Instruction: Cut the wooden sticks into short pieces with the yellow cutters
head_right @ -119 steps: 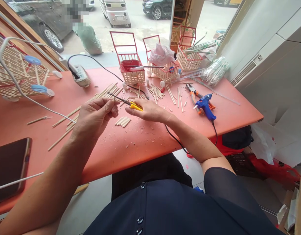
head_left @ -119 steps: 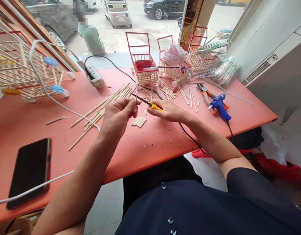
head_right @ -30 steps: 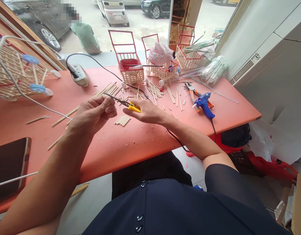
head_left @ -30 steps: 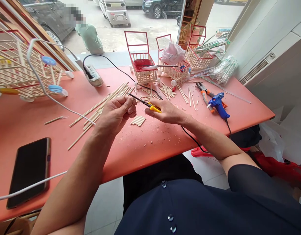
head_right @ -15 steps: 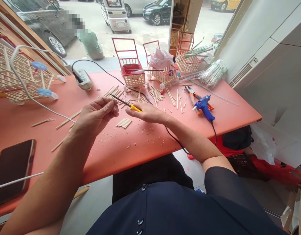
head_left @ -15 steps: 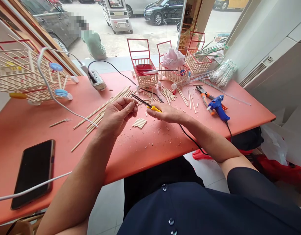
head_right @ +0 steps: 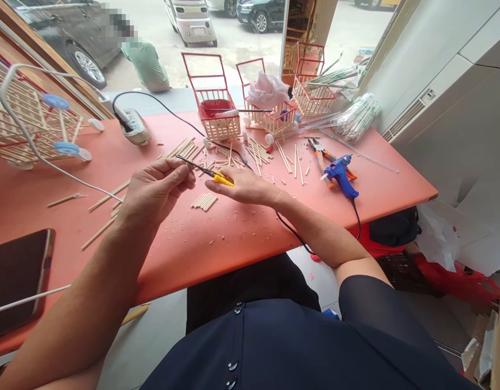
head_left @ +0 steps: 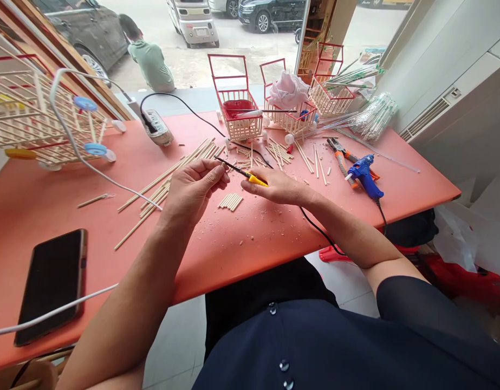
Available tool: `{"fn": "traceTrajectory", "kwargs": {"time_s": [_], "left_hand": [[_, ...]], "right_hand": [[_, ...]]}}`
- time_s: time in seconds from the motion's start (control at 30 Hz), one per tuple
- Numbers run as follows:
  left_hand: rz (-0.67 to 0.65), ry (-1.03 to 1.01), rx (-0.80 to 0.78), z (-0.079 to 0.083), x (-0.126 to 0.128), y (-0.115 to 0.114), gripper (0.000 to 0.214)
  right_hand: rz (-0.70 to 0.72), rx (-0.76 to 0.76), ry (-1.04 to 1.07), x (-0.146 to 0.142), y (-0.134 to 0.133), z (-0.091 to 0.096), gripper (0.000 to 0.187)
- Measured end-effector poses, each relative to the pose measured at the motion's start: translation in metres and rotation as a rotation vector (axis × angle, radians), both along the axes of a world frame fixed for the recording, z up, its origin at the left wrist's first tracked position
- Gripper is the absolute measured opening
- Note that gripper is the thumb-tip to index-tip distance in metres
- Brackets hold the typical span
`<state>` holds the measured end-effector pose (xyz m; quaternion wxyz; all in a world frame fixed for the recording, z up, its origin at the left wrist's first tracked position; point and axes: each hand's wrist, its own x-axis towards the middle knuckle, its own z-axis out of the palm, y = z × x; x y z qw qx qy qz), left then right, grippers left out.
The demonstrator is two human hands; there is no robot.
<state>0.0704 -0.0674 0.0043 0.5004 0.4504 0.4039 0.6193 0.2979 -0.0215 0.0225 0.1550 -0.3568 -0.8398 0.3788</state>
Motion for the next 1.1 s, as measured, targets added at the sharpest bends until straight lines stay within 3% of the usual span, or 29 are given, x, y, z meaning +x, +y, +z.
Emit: {"fn": "traceTrajectory", "kwargs": {"time_s": [0.23,0.53,0.87,0.97,1.1], "left_hand": [[0.07,0.11,0.015,-0.001,-0.001,0.0,0.027],[0.11,0.122,0.03,0.003,0.001,-0.002,0.036],[0.062,0.072,0.09,0.006,0.003,-0.006,0.041],[0.008,0.054,0.076,0.007,0.0,-0.005,0.041],[-0.07,0.005,0.058,0.006,-0.004,-0.002,0.039]], "right_hand": [[-0.011,0.017,-0.002,-0.002,-0.001,-0.001,0.069],[-0.024,0.072,0.004,-0.004,-0.004,-0.002,0.07],[-0.08,0.151,0.05,-0.003,-0.018,0.003,0.064],[-0.051,0.104,0.081,-0.004,-0.017,0.005,0.069],[0.093,-0.148,0.145,-0.004,-0.011,0.006,0.073]]}}
